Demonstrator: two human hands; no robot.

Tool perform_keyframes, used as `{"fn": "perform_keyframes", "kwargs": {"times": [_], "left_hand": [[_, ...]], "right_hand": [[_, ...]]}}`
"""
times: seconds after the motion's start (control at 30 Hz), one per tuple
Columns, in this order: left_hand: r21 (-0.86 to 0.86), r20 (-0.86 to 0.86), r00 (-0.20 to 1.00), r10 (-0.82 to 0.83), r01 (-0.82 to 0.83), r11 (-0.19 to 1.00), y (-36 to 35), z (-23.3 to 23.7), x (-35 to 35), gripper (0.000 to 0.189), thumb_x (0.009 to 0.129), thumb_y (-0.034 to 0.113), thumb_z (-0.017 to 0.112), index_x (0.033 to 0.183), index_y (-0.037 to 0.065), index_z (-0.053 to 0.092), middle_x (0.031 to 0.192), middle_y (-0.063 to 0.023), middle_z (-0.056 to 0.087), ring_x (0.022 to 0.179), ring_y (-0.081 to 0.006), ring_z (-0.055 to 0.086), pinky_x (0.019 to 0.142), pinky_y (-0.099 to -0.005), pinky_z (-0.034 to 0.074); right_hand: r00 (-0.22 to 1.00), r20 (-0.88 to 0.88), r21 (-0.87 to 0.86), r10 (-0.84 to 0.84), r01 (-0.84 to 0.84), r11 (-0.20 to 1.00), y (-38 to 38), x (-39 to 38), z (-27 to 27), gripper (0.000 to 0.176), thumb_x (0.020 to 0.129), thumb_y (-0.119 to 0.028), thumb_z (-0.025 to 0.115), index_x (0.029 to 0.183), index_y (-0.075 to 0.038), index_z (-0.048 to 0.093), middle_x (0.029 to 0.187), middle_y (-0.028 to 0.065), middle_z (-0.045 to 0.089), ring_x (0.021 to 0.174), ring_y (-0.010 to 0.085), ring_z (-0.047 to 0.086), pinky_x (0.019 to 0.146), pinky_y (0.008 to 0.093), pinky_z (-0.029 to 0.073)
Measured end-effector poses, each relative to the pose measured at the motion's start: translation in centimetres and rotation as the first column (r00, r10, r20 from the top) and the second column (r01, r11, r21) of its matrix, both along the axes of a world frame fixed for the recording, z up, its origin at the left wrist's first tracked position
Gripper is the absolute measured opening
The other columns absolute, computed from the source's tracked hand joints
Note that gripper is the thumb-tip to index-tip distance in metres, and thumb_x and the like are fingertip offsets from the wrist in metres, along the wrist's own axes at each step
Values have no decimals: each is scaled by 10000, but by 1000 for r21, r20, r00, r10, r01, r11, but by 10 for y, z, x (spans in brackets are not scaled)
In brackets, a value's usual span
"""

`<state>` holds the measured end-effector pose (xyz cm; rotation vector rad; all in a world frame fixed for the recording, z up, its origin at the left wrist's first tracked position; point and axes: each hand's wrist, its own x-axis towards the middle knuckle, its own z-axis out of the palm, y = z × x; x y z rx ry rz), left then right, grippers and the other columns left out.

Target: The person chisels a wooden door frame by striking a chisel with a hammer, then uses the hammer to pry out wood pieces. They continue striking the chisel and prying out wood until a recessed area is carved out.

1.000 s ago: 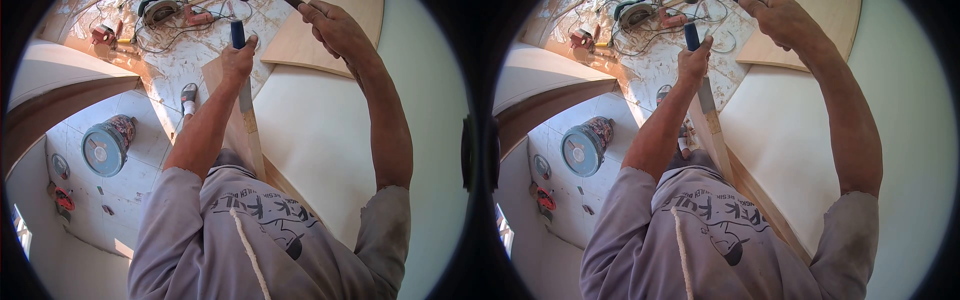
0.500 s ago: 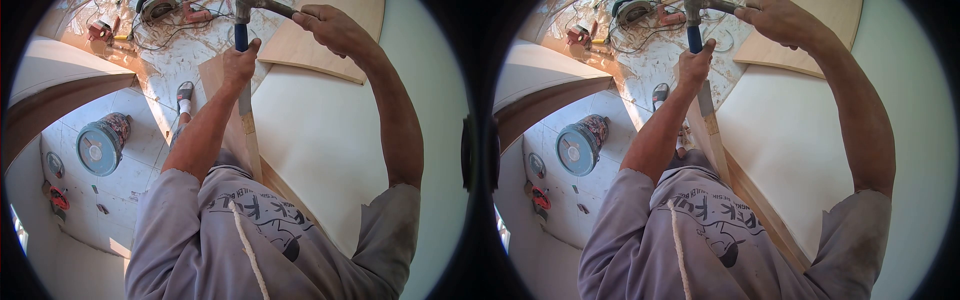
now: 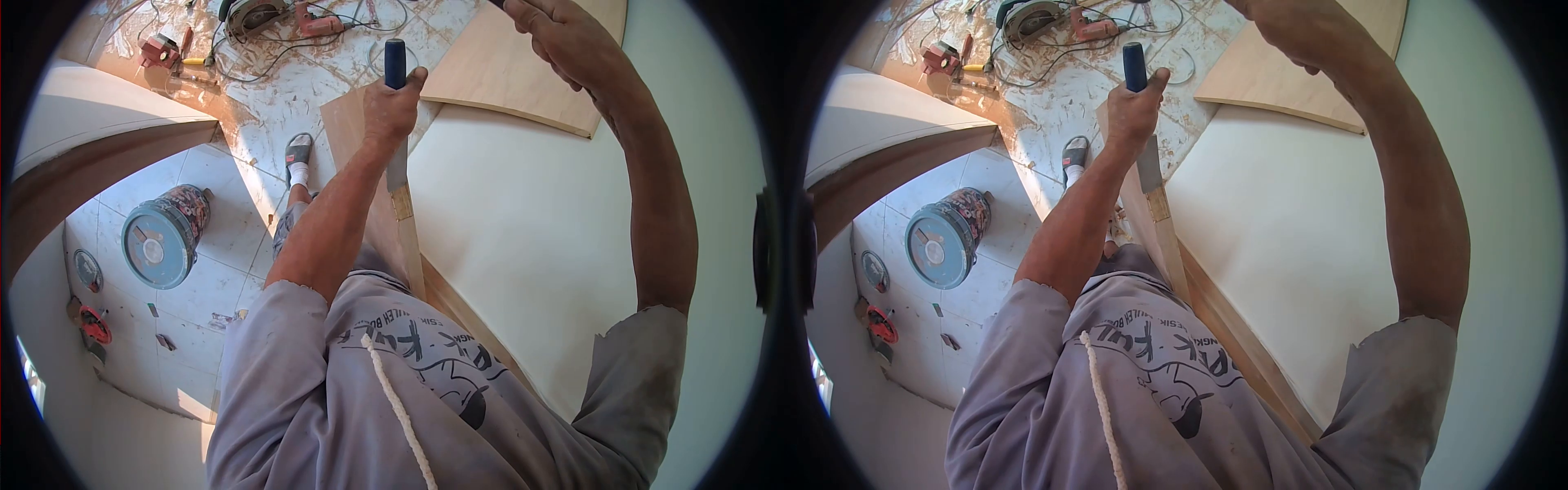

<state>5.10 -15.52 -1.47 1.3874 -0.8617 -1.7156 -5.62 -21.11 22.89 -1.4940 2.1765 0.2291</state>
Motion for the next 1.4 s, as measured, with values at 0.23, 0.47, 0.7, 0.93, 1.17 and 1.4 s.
{"fn": "perform_keyframes", "kwargs": {"times": [0.23, 0.47, 0.7, 0.93, 1.17, 1.4], "left_hand": [[2, 18, 1000, -26, 26, 1000, -1, -3, 2, 501, 837, 437, 701, 605, 29, 528, 537, -4, 484, 517, -108, 427, 488, -331, 387], [13, 5, 999, -42, 42, 999, 1, -7, 1, 507, 836, 448, 697, 608, 25, 537, 537, -7, 490, 518, -112, 449, 495, -335, 391], [-25, -6, 1000, -31, 31, 999, 3, -3, 0, 548, 823, 477, 703, 580, 23, 516, 516, -11, 471, 504, -110, 421, 490, -340, 383], [12, -40, 999, -36, 37, 999, 5, -7, -2, 528, 827, 460, 702, 573, 35, 516, 515, -6, 470, 502, -106, 425, 487, -336, 382], [47, -35, 999, -29, 30, 998, 7, -10, 3, 524, 814, 476, 715, 596, 27, 555, 545, -8, 523, 505, -108, 469, 493, -322, 402], [51, -47, 996, -74, 77, 996, 4, -9, 0, 516, 804, 486, 724, 606, 34, 577, 565, -13, 547, 520, -103, 489, 503, -302, 413]], "right_hand": [[936, -62, 223, 348, -327, 918, -5, 4, -2, 399, 980, -345, 437, 968, 18, 604, 972, 214, 632, 924, 341, 576, 852, 449, 433], [991, 134, -78, 12, -2, 997, -14, 22, 26, 327, 993, -333, 451, 873, -51, 564, 606, -21, 425, 490, 74, 396, 426, 257, 347], [881, 13, -133, 472, -467, 874, 3, -41, -33, 405, 973, -451, 479, 880, -66, 562, 570, -33, 379, 430, 68, 319, 363, 227, 271], [995, -2, -46, -101, 101, 994, -20, 33, 20, 334, 993, -343, 444, 881, -50, 559, 605, -15, 439, 481, 81, 405, 417, 256, 348], [998, 44, 149, 40, -46, 988, -19, 20, 21, 336, 993, -329, 440, 881, -35, 556, 601, -3, 445, 474, 86, 416, 411, 264, 354], [951, -59, 301, 305, -274, 913, -23, 27, 14, 386, 994, -344, 429, 950, 3, 593, 703, 56, 512, 544, 142, 482, 467, 293, 414]]}}
